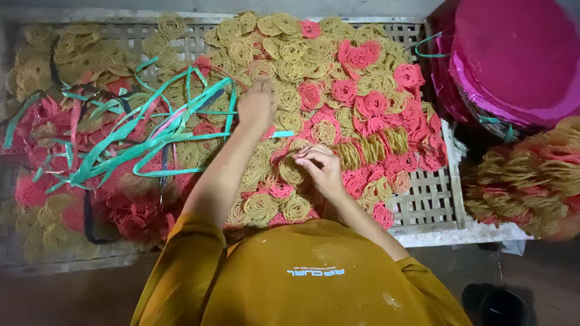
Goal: The person gathers loose pink and yellow noodle coils from a white plastic crate, stacks them into a bundle, and secures the bundle with a green plastic tie. The finished bundle is placed on a nearby surface. The process is repeated with additional coils.
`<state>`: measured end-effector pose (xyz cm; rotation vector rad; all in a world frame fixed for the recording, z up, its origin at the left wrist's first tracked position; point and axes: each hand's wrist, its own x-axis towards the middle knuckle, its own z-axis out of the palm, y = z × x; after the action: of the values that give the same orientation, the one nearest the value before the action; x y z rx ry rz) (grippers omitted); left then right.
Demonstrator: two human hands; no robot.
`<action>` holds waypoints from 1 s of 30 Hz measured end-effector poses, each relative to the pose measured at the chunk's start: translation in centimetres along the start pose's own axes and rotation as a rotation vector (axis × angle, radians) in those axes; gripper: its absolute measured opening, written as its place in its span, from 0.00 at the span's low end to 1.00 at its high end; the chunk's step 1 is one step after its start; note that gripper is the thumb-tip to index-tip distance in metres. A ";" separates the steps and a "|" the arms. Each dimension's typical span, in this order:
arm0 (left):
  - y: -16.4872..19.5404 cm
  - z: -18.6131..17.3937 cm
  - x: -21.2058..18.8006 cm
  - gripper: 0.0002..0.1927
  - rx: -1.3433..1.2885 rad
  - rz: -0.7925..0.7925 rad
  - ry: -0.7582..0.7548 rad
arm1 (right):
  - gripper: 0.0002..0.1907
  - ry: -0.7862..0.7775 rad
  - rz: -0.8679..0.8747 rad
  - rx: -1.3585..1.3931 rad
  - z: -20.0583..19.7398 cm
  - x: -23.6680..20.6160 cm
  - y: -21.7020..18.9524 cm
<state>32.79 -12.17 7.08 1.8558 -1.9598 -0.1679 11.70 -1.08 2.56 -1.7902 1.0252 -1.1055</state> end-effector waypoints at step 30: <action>1.0 -4.1 -13.6 0.15 -0.769 0.054 0.044 | 0.02 0.018 0.136 -0.165 2.3 1.2 -2.2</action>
<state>33.59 2.06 8.05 1.2793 -1.5828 -0.7392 14.65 -0.95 4.16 -1.8110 1.2607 -0.9792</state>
